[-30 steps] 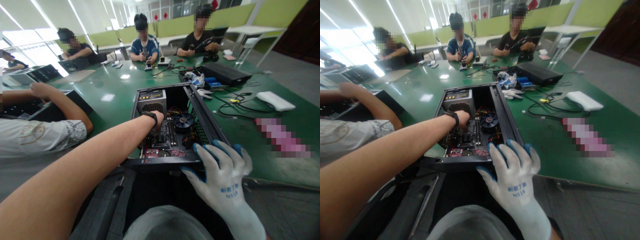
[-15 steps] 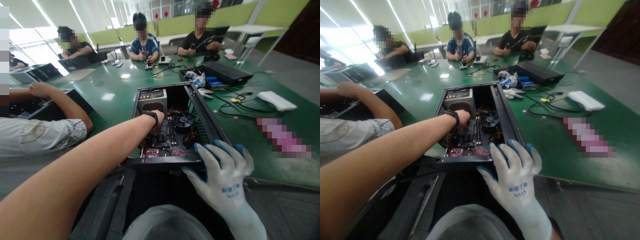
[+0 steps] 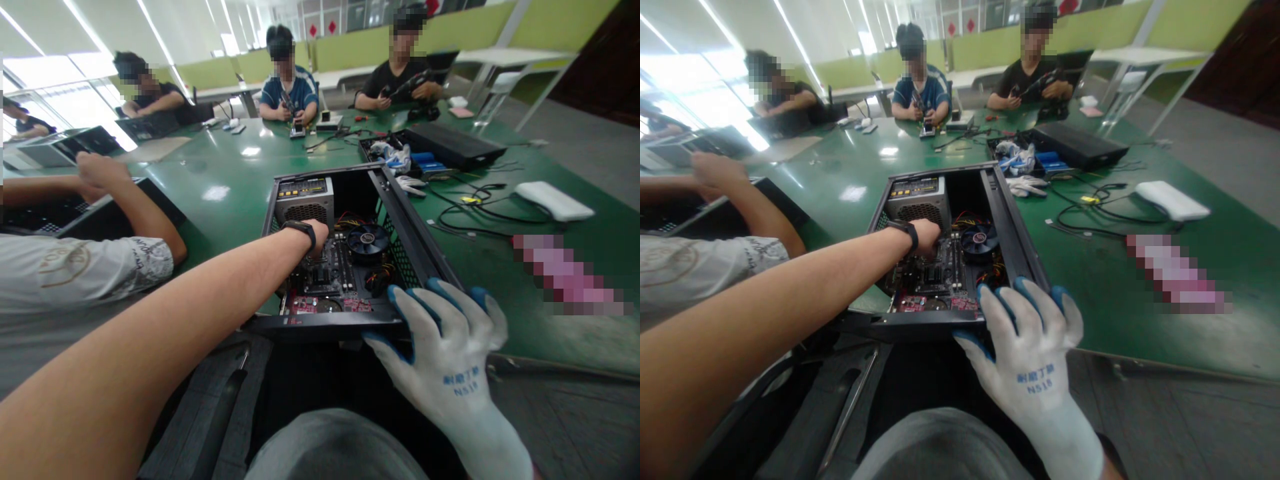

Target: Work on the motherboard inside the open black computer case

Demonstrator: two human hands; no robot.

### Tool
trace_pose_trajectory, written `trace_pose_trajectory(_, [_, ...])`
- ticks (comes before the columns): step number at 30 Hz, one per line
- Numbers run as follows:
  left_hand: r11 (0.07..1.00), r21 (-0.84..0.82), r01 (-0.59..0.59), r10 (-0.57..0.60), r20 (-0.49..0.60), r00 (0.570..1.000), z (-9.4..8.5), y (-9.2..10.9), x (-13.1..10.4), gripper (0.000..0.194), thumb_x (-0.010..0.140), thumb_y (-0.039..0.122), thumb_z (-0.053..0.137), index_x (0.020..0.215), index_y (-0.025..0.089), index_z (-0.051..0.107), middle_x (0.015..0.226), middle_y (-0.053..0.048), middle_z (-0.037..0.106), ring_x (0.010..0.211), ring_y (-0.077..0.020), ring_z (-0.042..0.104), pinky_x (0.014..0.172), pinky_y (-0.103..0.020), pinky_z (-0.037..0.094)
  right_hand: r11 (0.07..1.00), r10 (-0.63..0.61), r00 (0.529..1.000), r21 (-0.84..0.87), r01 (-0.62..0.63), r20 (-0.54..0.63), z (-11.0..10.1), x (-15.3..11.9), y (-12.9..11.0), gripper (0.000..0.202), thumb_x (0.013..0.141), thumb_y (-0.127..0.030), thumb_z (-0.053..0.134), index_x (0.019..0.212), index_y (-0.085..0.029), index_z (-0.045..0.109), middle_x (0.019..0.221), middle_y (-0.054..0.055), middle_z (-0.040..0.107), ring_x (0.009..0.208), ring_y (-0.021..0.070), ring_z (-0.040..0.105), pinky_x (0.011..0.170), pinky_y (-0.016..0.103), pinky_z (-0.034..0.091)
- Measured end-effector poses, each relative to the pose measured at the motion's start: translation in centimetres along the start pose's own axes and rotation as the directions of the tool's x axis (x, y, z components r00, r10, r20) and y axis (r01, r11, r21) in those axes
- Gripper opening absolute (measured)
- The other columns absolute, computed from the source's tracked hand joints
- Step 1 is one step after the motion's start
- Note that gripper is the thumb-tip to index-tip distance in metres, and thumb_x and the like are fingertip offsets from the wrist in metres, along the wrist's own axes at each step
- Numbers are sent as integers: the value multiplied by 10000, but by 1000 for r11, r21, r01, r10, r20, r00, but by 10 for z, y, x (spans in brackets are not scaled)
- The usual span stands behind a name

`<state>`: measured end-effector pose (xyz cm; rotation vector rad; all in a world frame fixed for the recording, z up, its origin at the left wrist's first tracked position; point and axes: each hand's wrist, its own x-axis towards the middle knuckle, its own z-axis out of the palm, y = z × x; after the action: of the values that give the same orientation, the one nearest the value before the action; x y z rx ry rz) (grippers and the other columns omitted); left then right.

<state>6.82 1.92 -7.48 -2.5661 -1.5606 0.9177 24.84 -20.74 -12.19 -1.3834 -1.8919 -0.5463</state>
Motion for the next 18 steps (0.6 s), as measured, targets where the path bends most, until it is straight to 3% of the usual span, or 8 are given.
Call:
trace_pose_trajectory(10, [1000, 2, -13, 13, -2, 1000, 0, -1, -1, 552, 645, 357, 827, 1144, 131, 756, 1142, -148, 745, 1034, -265, 696, 858, -257, 546, 1000, 5, 1000, -2, -5, -4, 2, 0, 0, 575, 807, -581, 707, 1239, -215, 607, 1149, 93, 638, 1229, 359, 531, 1126, 629, 301])
trace_pose_trajectory(18, [1000, -20, -1, 1, -7, 1000, 0, 0, -1, 552, 612, 349, 858, 1125, 166, 766, 1128, -127, 754, 1047, -258, 692, 893, -254, 535, 1000, 2, 1000, -3, -2, -2, 1, 1, 0, 574, 805, -582, 710, 1236, -216, 610, 1148, 90, 640, 1227, 358, 533, 1128, 629, 299])
